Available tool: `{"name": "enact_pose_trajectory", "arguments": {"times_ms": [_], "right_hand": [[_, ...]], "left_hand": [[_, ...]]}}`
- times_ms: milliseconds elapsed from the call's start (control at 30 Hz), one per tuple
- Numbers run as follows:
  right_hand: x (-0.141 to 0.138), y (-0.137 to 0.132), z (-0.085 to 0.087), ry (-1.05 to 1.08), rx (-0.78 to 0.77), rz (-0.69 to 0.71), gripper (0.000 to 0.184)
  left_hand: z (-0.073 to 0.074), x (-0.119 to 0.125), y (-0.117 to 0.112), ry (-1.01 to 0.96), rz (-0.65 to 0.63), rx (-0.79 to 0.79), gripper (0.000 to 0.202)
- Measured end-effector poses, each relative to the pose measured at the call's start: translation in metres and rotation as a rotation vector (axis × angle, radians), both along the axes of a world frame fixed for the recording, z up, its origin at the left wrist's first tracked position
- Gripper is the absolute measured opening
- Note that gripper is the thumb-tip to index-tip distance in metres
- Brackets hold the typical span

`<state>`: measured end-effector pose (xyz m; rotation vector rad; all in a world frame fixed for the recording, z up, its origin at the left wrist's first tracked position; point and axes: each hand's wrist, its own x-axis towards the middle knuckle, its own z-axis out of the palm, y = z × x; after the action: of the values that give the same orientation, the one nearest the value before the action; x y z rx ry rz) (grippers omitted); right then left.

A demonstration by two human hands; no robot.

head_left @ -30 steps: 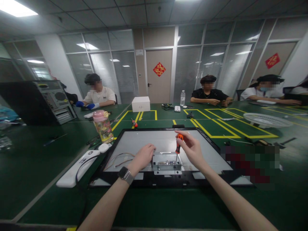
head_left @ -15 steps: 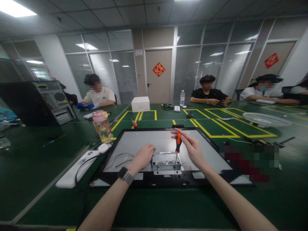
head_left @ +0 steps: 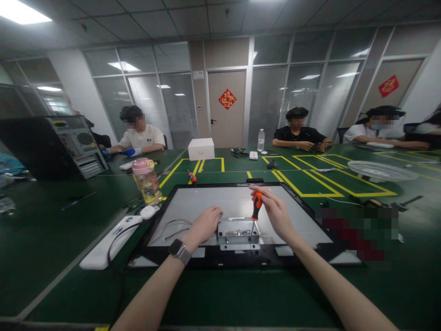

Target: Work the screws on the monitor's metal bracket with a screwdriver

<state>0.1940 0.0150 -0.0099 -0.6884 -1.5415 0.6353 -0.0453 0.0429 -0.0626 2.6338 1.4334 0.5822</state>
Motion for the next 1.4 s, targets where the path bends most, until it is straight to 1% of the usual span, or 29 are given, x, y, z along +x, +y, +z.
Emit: {"name": "enact_pose_trajectory", "arguments": {"times_ms": [100,200,267,333,433,500,567,600,633,700,767,833,933,1067,1233,1400], "right_hand": [[-0.001,0.000,-0.001,-0.005,-0.013,-0.011,0.027],[-0.003,-0.001,0.001,-0.019,0.053,-0.064,0.020],[-0.004,-0.002,0.003,-0.024,0.077,-0.071,0.018],[-0.005,-0.004,0.004,-0.047,0.053,-0.041,0.019],[-0.003,-0.004,0.003,-0.130,0.011,0.002,0.027],[-0.001,-0.003,0.001,-0.220,0.047,-0.049,0.031],[0.001,-0.001,0.000,-0.313,0.108,-0.151,0.032],[0.001,0.000,-0.001,-0.325,0.118,-0.183,0.031],[0.001,0.001,-0.002,-0.309,0.111,-0.205,0.030],[-0.002,0.002,-0.004,-0.193,0.050,-0.198,0.028],[-0.009,0.002,-0.007,-0.042,-0.030,-0.145,0.027],[-0.016,0.001,-0.012,0.045,-0.046,-0.093,0.027],[-0.024,0.000,-0.020,0.042,-0.058,-0.037,0.026],[-0.026,0.000,-0.028,0.003,-0.080,-0.021,0.028],[-0.024,0.003,-0.032,-0.016,-0.071,-0.031,0.028],[-0.024,0.004,-0.033,-0.010,-0.070,-0.009,0.028]], "left_hand": [[-0.001,0.000,0.001,-0.004,0.003,-0.001,0.034],[-0.002,0.000,0.002,-0.004,0.003,-0.003,0.034],[-0.002,0.000,0.002,-0.001,0.000,-0.004,0.034],[-0.001,0.000,0.002,0.001,0.000,-0.005,0.034],[0.000,0.000,0.001,0.002,0.001,-0.004,0.034],[0.000,0.000,0.000,0.002,0.001,-0.003,0.034],[-0.001,0.001,0.000,0.001,0.000,-0.004,0.033],[-0.001,0.001,0.000,0.000,0.001,-0.005,0.033],[-0.001,0.001,0.001,0.000,0.004,-0.006,0.033],[-0.001,0.002,0.001,-0.003,0.010,-0.009,0.033],[-0.001,0.002,0.001,-0.007,0.013,-0.009,0.033],[0.000,0.003,0.000,-0.012,0.012,-0.007,0.033],[0.001,0.003,-0.001,-0.019,0.010,-0.003,0.033],[0.000,0.003,-0.001,-0.022,0.013,-0.002,0.033],[-0.001,0.003,0.000,-0.023,0.014,-0.005,0.034],[-0.001,0.002,-0.001,-0.023,0.018,-0.011,0.034]]}}
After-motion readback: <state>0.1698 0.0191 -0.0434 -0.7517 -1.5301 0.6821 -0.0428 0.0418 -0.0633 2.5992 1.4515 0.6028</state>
